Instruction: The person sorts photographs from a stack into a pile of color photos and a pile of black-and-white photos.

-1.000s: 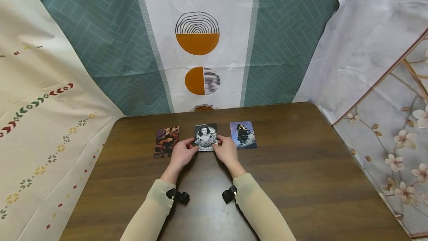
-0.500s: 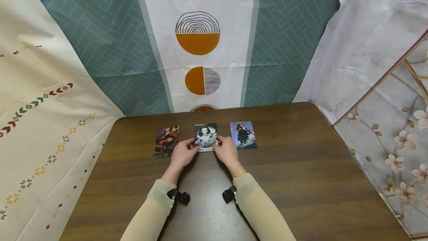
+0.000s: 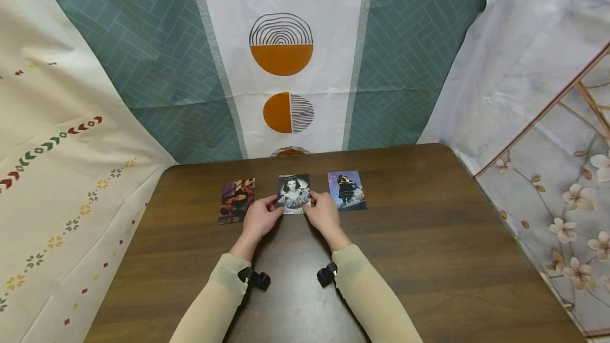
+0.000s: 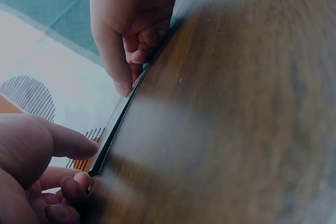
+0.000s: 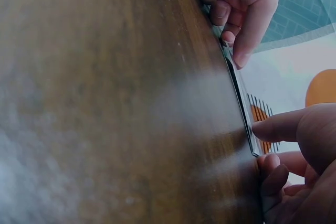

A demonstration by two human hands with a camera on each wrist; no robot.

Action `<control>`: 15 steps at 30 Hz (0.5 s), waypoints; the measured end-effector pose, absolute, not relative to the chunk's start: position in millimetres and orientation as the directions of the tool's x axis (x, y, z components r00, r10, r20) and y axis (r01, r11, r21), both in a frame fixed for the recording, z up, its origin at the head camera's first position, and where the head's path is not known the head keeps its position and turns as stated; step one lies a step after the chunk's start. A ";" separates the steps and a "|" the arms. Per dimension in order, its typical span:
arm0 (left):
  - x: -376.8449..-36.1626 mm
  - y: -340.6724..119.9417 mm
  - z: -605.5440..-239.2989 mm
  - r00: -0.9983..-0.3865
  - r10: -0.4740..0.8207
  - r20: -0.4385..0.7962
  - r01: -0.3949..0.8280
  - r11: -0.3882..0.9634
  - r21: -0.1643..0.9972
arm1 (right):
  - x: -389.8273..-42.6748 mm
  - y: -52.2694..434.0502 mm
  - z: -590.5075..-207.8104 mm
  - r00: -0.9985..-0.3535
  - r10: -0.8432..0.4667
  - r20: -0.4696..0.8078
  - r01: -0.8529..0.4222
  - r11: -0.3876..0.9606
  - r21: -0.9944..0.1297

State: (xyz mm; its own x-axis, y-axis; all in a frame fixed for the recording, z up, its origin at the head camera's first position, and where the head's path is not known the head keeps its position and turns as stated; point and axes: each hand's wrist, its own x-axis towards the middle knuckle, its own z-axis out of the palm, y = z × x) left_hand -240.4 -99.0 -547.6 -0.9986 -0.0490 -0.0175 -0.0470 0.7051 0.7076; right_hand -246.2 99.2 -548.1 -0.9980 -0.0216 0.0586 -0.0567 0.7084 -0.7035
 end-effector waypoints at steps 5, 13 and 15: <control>-240.0 -98.8 -547.4 -0.999 -0.050 -0.012 -0.044 0.706 0.707 | -246.2 99.4 -547.6 -0.998 -0.022 0.056 -0.055 0.711 -0.701; -240.3 -98.6 -546.8 -0.999 -0.048 -0.008 -0.039 0.702 0.711 | -247.0 99.6 -547.4 -0.998 -0.022 0.065 -0.061 0.709 -0.703; -240.4 -98.9 -546.5 -0.999 -0.048 -0.012 -0.042 0.698 0.715 | -247.2 99.8 -547.5 -0.998 -0.022 0.061 -0.059 0.705 -0.707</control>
